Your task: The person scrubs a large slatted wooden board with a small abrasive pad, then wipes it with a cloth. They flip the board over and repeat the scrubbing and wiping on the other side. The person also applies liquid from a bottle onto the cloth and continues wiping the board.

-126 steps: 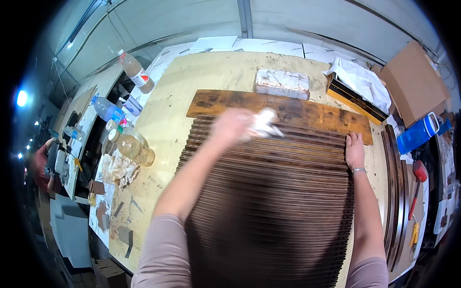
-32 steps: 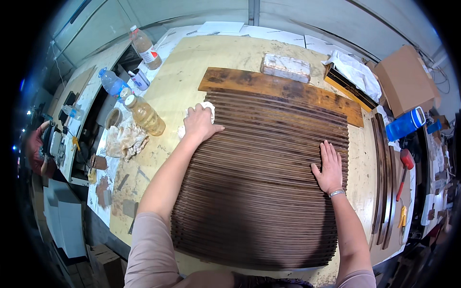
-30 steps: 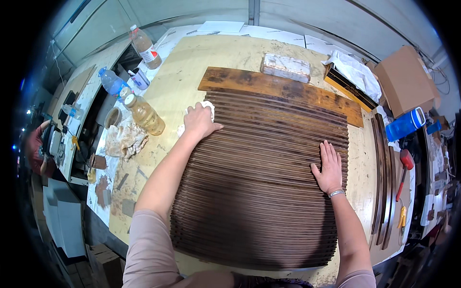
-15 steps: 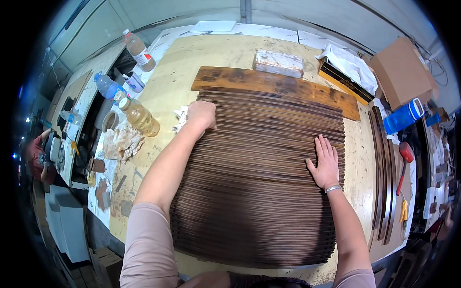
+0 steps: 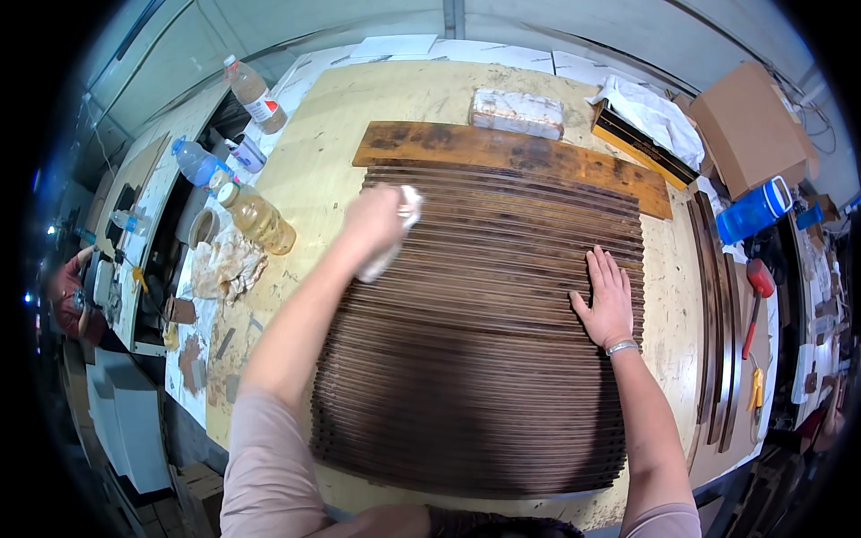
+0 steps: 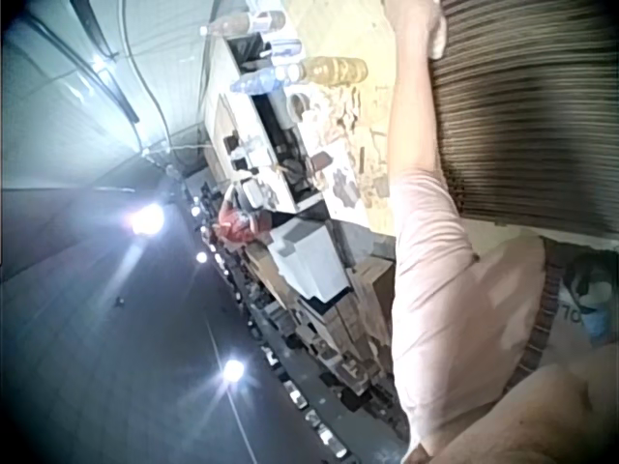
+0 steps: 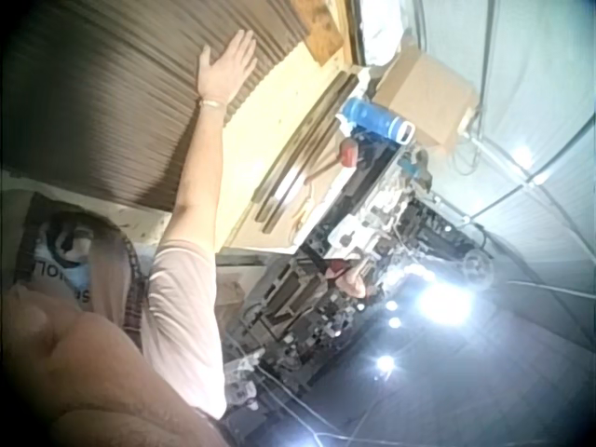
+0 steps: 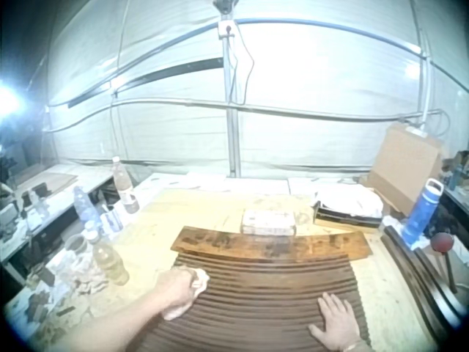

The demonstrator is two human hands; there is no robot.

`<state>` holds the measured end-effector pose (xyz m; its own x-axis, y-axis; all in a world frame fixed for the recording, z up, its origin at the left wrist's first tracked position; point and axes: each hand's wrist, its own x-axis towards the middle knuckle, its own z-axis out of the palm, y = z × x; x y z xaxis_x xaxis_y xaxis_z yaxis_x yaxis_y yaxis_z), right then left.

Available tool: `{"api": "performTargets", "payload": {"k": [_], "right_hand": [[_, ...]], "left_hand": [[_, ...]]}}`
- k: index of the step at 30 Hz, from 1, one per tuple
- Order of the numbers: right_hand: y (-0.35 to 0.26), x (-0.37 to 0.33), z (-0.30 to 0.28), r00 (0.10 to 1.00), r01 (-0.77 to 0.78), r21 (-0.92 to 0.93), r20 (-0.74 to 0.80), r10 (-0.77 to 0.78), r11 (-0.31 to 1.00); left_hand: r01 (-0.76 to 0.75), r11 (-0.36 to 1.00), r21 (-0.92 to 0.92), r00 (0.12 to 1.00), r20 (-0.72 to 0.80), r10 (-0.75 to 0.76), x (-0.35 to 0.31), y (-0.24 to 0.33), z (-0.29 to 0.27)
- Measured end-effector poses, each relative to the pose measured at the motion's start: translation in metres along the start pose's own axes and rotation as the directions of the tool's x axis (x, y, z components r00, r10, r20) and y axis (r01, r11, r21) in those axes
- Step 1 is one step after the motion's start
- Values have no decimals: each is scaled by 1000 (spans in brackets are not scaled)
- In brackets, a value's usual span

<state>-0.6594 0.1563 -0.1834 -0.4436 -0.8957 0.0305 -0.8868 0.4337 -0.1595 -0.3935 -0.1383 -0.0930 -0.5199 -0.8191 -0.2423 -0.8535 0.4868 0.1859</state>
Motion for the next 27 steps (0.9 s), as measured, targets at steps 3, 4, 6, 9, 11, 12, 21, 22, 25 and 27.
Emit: {"api": "performTargets", "payload": {"k": [3,4,6,9,11,12,21,22,25,27], "right_hand": [[0,-3,1,1000,-3,4,3,3,1000],[1,-2,2,1000,-4,5,-1,4,1000],[0,-1,3,1000,13,4,-11,-13,1000],[1,-2,2,1000,14,3,-24,-14,1000],[1,-2,4,999,18,9,-37,-18,1000],[0,-3,3,999,23,10,-50,-22,1000],[-1,-2,4,999,21,-10,-39,-21,1000],[1,-1,4,999,17,-16,-42,-18,1000],[-2,-1,7,998,38,8,-49,-37,999],[2,-3,8,998,30,5,-58,-30,1000]], "left_hand": [[-449,867,-217,887,-228,402,-59,42,49],[-283,873,-398,939,70,337,-87,69,39],[-725,681,104,681,-45,731,-92,44,102],[-511,856,75,829,-222,514,-94,-33,79],[-214,930,-299,880,-473,50,-87,-122,86],[-72,929,-362,892,-441,-102,-93,-149,73],[-742,670,30,654,-190,733,-121,-8,93],[-691,722,-41,713,-206,671,-116,-15,91],[-401,912,79,726,-580,370,-102,-115,109],[-28,978,-206,859,-506,-82,-114,-150,77]]}}
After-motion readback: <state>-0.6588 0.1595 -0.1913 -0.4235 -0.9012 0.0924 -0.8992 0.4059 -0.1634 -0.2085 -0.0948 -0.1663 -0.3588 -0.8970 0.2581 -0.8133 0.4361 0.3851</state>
